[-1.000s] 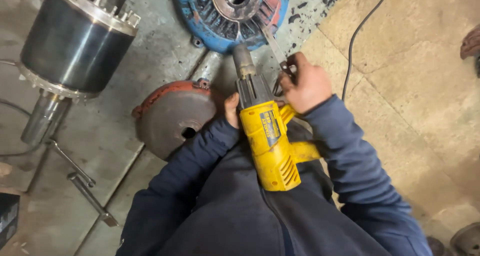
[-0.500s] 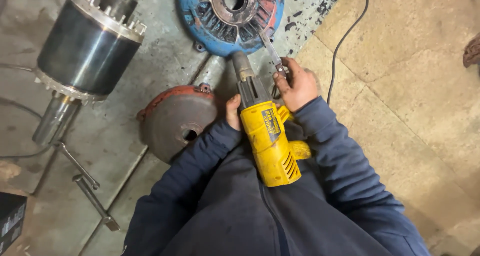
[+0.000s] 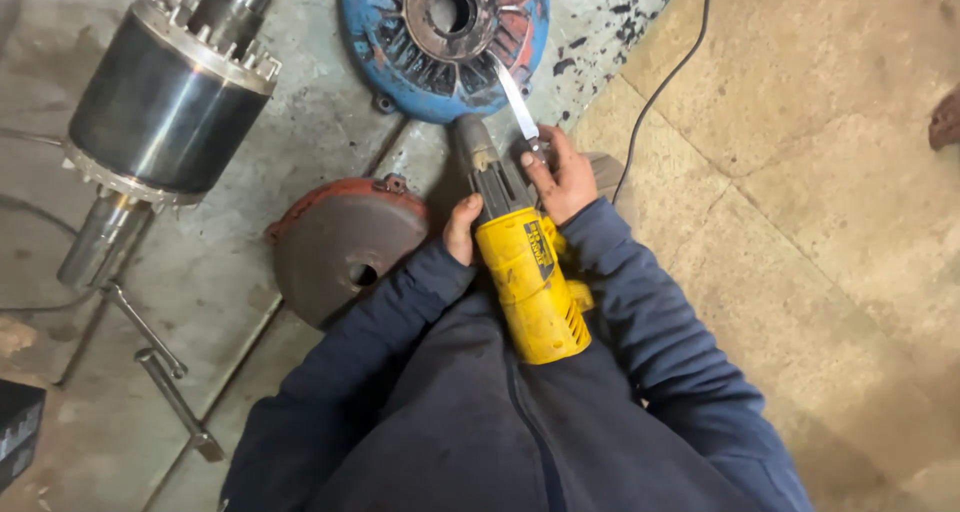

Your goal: The person uses a yellow heat gun to apply heat to a blue circular metal part while simultaneously scraping its surface with a metal tool. The person works on the part's edges and center, removing dark residue that falls onto the workbench.

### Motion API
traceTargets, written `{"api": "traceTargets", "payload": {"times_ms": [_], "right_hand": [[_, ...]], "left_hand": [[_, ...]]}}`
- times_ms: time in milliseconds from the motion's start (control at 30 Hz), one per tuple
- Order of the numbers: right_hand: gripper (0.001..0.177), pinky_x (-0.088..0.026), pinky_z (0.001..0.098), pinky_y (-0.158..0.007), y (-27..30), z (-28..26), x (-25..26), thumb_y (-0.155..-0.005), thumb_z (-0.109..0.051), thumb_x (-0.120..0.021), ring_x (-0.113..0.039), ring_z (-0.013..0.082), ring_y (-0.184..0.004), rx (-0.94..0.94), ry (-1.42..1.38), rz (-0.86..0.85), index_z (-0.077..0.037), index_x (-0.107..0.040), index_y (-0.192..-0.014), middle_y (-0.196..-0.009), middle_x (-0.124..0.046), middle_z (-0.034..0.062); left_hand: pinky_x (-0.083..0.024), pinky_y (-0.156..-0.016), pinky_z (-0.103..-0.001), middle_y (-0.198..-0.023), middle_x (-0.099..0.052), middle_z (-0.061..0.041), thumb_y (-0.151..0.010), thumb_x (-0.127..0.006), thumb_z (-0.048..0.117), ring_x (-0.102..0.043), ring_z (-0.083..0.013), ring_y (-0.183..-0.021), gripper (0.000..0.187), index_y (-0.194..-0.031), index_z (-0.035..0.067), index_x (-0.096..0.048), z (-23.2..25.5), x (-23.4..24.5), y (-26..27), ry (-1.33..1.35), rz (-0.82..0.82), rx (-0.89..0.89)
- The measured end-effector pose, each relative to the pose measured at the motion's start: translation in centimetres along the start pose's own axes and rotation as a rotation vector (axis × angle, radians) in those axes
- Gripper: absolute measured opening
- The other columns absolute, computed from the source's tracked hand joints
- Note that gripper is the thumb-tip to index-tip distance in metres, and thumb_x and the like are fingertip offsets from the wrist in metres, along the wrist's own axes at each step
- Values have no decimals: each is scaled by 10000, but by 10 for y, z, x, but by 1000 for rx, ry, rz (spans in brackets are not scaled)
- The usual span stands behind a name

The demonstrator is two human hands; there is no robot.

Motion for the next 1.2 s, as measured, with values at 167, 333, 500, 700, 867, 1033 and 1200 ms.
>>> {"api": "traceTargets", "payload": {"times_ms": [167,333,500,700,867,1033,1200], "right_hand": [[347,-489,304,-780,-8,35,-14,-1080,-166,-650,-573,110,-878,163,-333,-47,-2,-557,-1370,-996,-666,63],[338,-521,294,-721,3,7,18,-1047,-179,-680,-607,109,-806,130,-259,3,-12,-594,-1328,-947,-687,60],[399,-576,425,-677,20,-44,71,-982,-290,-714,-721,372,-769,274,357,10,-55,-685,-1303,-924,-738,212],[415,-557,465,-691,-5,-89,89,-943,-324,-706,-715,391,-785,162,540,-123,-93,-723,-1287,-854,-746,215],[439,-570,357,-780,-14,-38,62,-988,-262,-716,-721,250,-879,174,221,-145,5,-665,-1333,-1019,-759,206],[454,-541,285,-867,-12,7,31,-1005,-178,-710,-634,95,-971,75,-131,-130,77,-611,-1367,-1109,-746,117],[474,-549,266,-861,-12,30,18,-1020,-179,-672,-646,95,-977,-24,-304,-136,92,-564,-1394,-1128,-735,88]], "left_hand": [[-535,-1026,-437,-1228,-698,-212,-1012,-498,497,-691,-320,-1101,662,-1329,-75,-603,0,3,-2,-47,21,-21],[-534,-1039,-450,-1232,-700,-226,-1005,-494,534,-692,-340,-1108,708,-1322,-90,-597,-4,6,-1,10,9,7],[-520,-1066,-495,-1287,-677,-279,-903,-525,659,-682,-395,-1144,900,-1344,-125,-568,-9,5,1,81,-13,44],[-462,-1164,-482,-1461,-559,-294,-842,-540,773,-595,-386,-1305,1080,-1418,-140,-524,-14,-9,-3,233,-169,208],[-449,-1164,-494,-1462,-542,-310,-855,-525,749,-579,-405,-1319,1024,-1448,-84,-493,-16,-15,-15,275,-177,256],[-466,-1144,-496,-1419,-587,-310,-919,-510,686,-616,-405,-1283,926,-1419,-93,-512,-20,-8,-19,249,-203,199],[-504,-1086,-468,-1313,-673,-261,-987,-503,579,-678,-363,-1178,766,-1399,-64,-551,-26,2,-19,175,-115,140]]}}
Point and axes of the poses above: each hand's wrist, its own y-axis away from the middle knuckle, its own x-axis out of the back of the hand, z = x × y, the point moved 4 cm from there along -y, towards the middle knuckle
